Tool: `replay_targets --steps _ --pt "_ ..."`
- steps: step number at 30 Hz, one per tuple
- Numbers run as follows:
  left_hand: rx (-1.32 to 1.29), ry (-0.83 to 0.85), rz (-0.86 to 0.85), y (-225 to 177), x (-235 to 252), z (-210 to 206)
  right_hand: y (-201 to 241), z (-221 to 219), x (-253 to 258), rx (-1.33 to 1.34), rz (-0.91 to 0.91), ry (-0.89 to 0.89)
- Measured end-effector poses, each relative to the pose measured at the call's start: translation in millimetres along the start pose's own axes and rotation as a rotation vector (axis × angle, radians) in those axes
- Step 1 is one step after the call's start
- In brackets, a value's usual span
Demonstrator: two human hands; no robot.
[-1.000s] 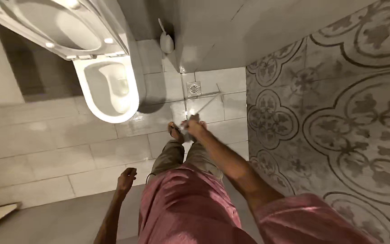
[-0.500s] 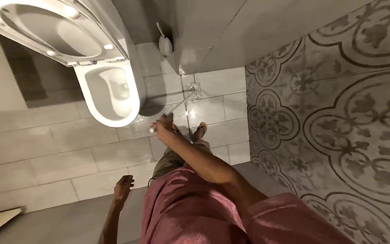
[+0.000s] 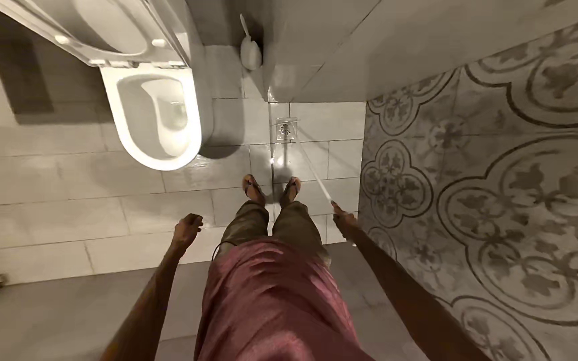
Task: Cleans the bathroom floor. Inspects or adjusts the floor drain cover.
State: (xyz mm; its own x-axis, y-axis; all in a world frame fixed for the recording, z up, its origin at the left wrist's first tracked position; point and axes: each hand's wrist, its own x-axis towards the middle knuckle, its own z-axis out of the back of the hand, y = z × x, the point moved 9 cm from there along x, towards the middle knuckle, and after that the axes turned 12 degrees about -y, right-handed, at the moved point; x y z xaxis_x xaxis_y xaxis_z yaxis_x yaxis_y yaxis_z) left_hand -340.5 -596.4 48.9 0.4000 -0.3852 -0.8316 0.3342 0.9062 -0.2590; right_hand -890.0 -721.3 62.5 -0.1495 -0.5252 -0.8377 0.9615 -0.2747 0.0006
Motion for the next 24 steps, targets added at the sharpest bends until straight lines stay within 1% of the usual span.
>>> replay_targets --steps 1,3,5,7,9,11,12,14,16,17,20,22,24 --pt "0.002 0.008 0.002 -4.1 0.7 -6.1 -8.2 14.4 2.8 -0.030 0.016 -0.002" --pt "-0.031 -0.002 -0.009 -18.9 1.8 -17.0 -8.8 58.3 13.2 -0.095 0.062 -0.037" --pt "-0.083 -0.020 -0.017 -32.8 -2.7 -28.7 -3.9 112.0 8.9 -0.209 0.089 -0.108" --pt "-0.162 -0.046 -0.024 -47.7 -4.6 -45.7 -3.1 170.6 8.0 -0.344 0.160 -0.146" --pt "-0.250 -0.067 -0.003 -52.1 -7.4 -72.2 -4.9 221.7 8.0 -0.455 0.267 -0.120" --pt "-0.317 -0.098 0.047 -49.5 -7.1 -102.5 8.5 260.0 19.4 -0.626 0.351 -0.054" --pt "-0.353 -0.116 0.082 -47.5 -9.5 -118.9 15.9 269.5 36.4 -0.739 0.422 -0.045" --pt "-0.448 -0.149 0.184 -40.6 -28.7 -158.7 29.7 274.3 82.0 -0.924 0.593 -0.065" --pt "-0.552 -0.208 0.299 -33.8 -59.6 -200.6 65.9 278.9 125.5 -1.076 0.765 -0.116" --pt "-0.599 -0.237 0.345 -33.3 -80.3 -223.0 86.9 283.7 139.6 -1.137 0.810 -0.114" --pt "-0.702 -0.325 0.410 -49.0 -132.2 -292.2 143.6 321.6 175.1 -1.205 0.892 -0.133" --pt "-0.704 -0.340 0.468 -56.2 -171.4 -348.3 159.2 353.4 190.0 -1.201 0.930 -0.178" --pt "-0.726 -0.364 0.525 -62.5 -194.7 -388.1 172.0 384.4 193.3 -1.216 0.907 -0.225"
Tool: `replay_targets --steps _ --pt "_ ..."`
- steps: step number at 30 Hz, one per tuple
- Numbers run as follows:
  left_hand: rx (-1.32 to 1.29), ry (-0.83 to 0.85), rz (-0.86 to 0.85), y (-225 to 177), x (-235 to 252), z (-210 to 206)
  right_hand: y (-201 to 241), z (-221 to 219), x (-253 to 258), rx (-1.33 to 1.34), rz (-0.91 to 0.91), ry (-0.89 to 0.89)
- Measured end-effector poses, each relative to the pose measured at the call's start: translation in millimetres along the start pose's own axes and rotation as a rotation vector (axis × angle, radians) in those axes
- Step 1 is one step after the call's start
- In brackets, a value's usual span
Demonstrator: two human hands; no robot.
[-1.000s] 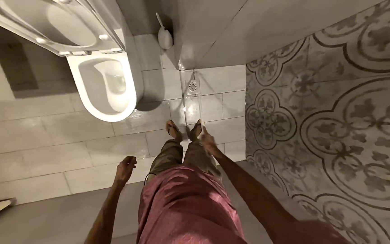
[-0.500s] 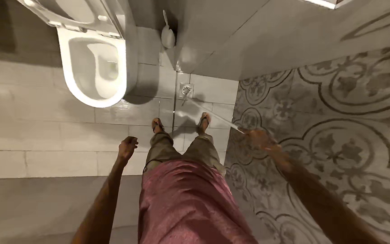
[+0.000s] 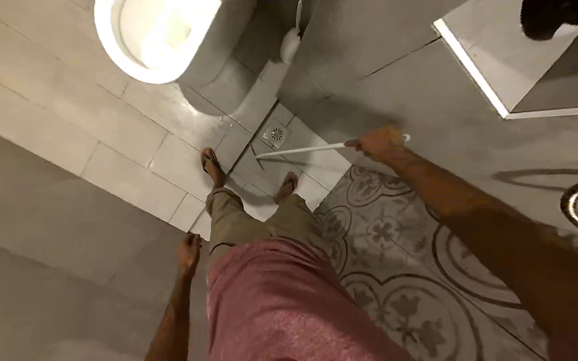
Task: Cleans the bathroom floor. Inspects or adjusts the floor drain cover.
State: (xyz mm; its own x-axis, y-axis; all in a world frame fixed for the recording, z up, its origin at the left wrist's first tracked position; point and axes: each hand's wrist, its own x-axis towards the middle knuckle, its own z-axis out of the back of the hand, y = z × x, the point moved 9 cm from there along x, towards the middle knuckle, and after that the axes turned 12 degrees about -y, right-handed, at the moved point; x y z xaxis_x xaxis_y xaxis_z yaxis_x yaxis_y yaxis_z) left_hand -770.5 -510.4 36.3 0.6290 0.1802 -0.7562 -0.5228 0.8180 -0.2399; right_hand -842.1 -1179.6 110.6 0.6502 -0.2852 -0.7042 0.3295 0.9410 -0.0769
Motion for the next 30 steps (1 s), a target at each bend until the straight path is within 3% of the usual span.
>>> replay_targets --steps 3,6,11,15,20,25,30 --pt "-0.019 0.038 0.077 25.5 -26.4 -23.5 -27.6 19.6 -11.5 -0.021 -0.083 -0.001" --pt "-0.017 0.133 0.106 20.6 -26.2 -37.6 -34.3 25.0 -22.8 -0.036 -0.134 -0.022" --pt "0.016 0.183 -0.042 -50.9 1.5 -25.4 -36.5 8.2 -44.5 0.020 -0.218 0.047" --pt "-0.004 0.147 -0.212 -117.3 13.7 3.5 -32.1 -4.7 -54.3 0.063 -0.175 0.016" --pt "-0.058 0.130 -0.310 -149.8 18.2 23.3 10.2 21.4 -75.6 -0.074 -0.097 0.041" --pt "-0.089 0.138 -0.243 -123.8 19.3 27.2 68.7 58.3 -9.0 -0.179 -0.078 0.017" --pt "-0.137 0.129 -0.096 -31.5 46.1 23.6 101.9 145.3 67.2 -0.337 -0.029 -0.099"
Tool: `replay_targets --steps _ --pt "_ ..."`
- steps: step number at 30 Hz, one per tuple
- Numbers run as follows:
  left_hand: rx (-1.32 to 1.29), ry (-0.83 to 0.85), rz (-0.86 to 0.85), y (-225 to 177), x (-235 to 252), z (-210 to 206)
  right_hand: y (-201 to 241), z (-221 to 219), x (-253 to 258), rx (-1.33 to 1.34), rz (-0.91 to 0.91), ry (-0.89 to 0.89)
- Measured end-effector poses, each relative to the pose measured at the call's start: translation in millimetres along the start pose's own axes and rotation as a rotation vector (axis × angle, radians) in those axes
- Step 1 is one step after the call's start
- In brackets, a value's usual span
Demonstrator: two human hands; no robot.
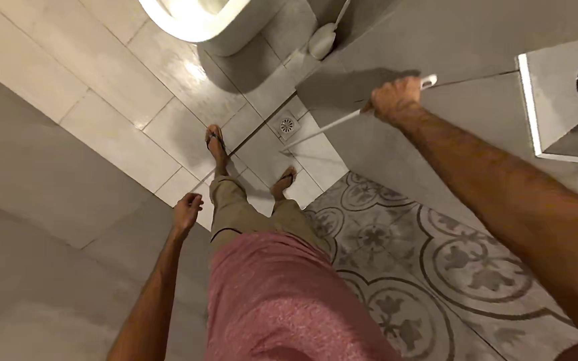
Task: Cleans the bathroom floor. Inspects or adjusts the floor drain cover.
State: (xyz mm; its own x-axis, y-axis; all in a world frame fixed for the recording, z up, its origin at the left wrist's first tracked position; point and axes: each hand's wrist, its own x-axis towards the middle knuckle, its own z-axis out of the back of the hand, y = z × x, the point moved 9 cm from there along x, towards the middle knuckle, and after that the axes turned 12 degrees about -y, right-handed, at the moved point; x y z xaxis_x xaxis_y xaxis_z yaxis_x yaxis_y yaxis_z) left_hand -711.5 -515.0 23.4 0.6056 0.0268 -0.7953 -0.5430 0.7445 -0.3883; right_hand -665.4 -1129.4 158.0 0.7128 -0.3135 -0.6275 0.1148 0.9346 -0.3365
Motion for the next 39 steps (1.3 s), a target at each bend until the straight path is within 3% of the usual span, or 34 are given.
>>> replay_targets --steps 4,6,9,14,18,21,24,27,30,34,39 --pt "0.030 0.009 0.220 89.0 -12.4 10.8 4.5 59.1 30.5 -0.101 0.054 -0.140" --pt "0.030 0.007 0.290 107.6 -19.2 14.4 4.3 75.5 37.5 -0.138 0.052 -0.174" --pt "0.022 0.004 0.289 105.1 -19.2 17.2 2.9 78.8 38.3 -0.166 0.058 -0.139" --pt "-0.055 -0.028 0.184 54.1 -0.6 8.6 -20.1 34.1 -4.0 0.093 -0.041 0.030" --pt "-0.084 -0.007 0.086 -0.5 6.8 -17.4 -41.8 -60.1 -73.2 0.436 -0.199 0.180" --pt "-0.016 0.033 0.002 -29.1 5.2 -34.9 -31.1 -158.6 -123.4 0.666 -0.292 0.176" --pt "0.130 0.089 -0.084 -57.0 1.5 -39.6 -15.1 -252.8 -167.1 0.716 -0.357 0.306" --pt "0.213 0.081 -0.114 -66.7 -2.9 -39.4 -12.7 -300.5 -215.5 0.677 -0.387 0.390" --pt "0.297 0.059 -0.102 -71.6 2.5 -39.2 -1.0 -320.7 -246.3 0.774 -0.417 0.412" --pt "0.339 0.079 -0.144 -102.5 -0.5 -55.7 35.0 -319.7 -275.0 1.101 -0.530 0.333" --pt "0.308 0.168 -0.320 -148.8 -7.1 -100.6 131.4 -250.6 -288.5 1.772 -0.870 0.476"
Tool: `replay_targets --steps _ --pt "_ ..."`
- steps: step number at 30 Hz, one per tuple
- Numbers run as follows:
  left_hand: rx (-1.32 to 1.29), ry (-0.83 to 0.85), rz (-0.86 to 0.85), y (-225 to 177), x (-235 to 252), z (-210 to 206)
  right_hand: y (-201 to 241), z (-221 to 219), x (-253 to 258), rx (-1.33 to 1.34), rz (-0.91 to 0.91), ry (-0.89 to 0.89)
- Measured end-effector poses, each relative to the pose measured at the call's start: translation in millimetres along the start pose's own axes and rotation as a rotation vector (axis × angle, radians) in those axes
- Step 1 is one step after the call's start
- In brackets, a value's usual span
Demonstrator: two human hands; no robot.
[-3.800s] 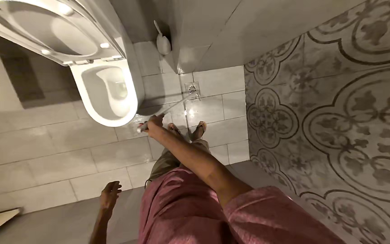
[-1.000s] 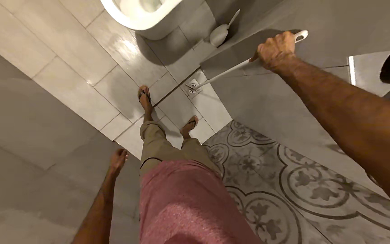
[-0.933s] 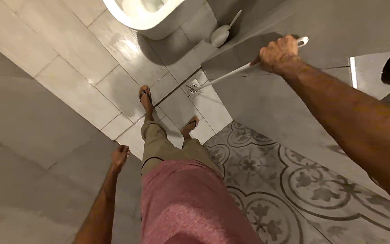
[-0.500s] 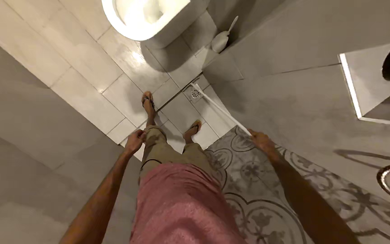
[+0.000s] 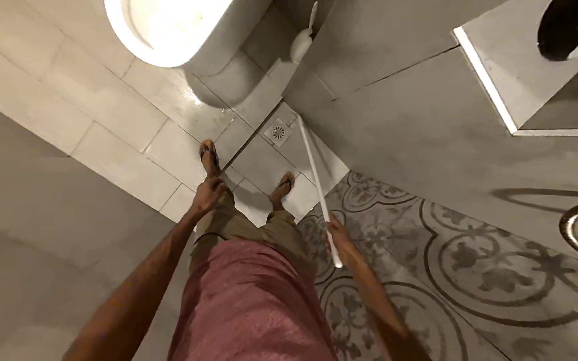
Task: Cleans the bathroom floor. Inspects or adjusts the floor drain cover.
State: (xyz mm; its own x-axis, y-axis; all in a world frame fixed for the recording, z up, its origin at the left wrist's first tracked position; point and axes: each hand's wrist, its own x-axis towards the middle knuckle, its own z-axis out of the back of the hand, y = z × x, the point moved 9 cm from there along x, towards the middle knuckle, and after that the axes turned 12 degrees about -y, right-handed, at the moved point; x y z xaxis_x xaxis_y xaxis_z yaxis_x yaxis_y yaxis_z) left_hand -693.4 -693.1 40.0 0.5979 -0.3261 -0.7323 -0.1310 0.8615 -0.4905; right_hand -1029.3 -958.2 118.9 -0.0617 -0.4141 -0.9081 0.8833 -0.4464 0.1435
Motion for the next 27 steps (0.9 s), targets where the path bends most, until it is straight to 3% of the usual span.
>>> replay_targets --steps 2,6,11,15,17,20,22,24,27 --pt "0.020 0.065 -0.064 -10.8 9.9 -12.7 26.9 -61.0 -3.7 0.225 -0.059 0.040" --pt "0.110 0.205 -0.125 -19.5 19.0 -10.3 73.8 -199.9 -16.3 0.434 -0.191 0.076" --pt "0.015 0.231 -0.089 4.6 42.1 24.1 109.9 -273.4 -69.9 0.527 -0.308 0.080" --pt "-0.076 0.381 -0.039 -1.5 48.3 5.0 122.1 -261.1 -77.4 0.597 -0.328 0.063" --pt "-0.067 0.386 -0.195 -23.0 60.0 -20.2 134.0 -247.2 -78.4 0.621 -0.302 0.069" --pt "-0.027 0.386 -0.503 -89.4 60.4 -63.4 159.5 -217.7 -89.9 0.580 -0.141 0.128" --pt "-0.212 0.308 -0.604 -124.3 58.6 -72.0 176.3 -199.6 -95.7 0.480 0.036 0.204" --pt "-0.501 0.149 -0.542 -136.2 56.7 -62.1 184.1 -174.1 -83.6 0.377 0.218 0.158" --pt "-0.617 -0.054 -0.304 -119.9 37.4 -23.1 175.9 -133.1 -5.6 0.165 0.510 -0.105"
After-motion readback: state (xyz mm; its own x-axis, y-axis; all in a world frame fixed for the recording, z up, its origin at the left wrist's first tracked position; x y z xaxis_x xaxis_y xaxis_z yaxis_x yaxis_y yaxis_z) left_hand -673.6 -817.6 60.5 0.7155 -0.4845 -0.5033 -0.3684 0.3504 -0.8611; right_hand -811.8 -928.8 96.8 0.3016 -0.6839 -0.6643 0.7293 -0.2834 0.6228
